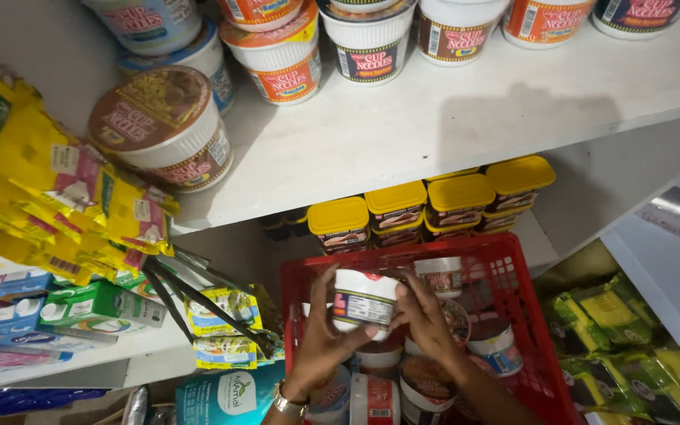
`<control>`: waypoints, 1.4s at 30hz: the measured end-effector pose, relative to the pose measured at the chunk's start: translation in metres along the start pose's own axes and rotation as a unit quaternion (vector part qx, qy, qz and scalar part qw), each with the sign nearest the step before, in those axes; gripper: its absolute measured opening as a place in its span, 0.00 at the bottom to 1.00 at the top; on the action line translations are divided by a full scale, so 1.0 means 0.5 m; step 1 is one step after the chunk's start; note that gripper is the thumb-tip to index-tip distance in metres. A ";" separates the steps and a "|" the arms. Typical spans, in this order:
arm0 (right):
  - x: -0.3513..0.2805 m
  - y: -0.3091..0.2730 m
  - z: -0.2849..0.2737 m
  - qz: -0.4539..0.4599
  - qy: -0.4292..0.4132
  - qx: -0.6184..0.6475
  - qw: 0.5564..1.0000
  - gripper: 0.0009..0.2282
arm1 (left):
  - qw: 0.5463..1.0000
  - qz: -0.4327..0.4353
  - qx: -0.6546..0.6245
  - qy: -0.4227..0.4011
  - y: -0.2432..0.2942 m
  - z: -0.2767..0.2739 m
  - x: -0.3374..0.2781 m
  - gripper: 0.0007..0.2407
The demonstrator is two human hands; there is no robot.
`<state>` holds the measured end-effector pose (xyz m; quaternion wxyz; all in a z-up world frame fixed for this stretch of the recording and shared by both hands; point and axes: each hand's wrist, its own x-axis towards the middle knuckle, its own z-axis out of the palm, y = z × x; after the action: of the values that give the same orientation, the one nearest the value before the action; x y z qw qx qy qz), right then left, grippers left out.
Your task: The recorder is taking cup noodles from a red plastic crate and stacking them neatly on grocery store shelves.
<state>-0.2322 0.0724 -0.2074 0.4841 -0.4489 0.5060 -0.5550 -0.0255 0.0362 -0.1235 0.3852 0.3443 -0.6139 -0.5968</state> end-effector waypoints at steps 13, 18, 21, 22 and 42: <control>-0.041 -0.189 0.053 -0.099 -0.025 0.075 0.992 0.45 | 0.926 0.252 0.248 0.128 0.129 0.045 -0.030 0.53; -0.037 -0.273 0.061 -0.202 -0.028 0.036 0.978 0.49 | 0.866 0.366 0.306 0.148 0.140 0.031 -0.008 0.50; -0.026 -0.313 0.062 -0.260 -0.035 0.045 0.964 0.50 | 0.824 0.450 0.314 0.144 0.159 0.003 0.016 0.47; -0.021 -0.322 0.061 -0.297 -0.038 0.034 0.953 0.51 | 0.804 0.484 0.317 0.137 0.171 -0.008 0.023 0.45; 0.135 -0.543 0.166 -0.394 0.130 -0.465 0.782 0.39 | 0.736 0.420 0.443 0.291 0.259 -0.054 0.129 0.41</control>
<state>-0.1815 0.0002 0.0706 -0.1145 -0.7035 0.5401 -0.4475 -0.0267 -0.0267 0.0095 0.5607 0.3402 -0.7489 0.0947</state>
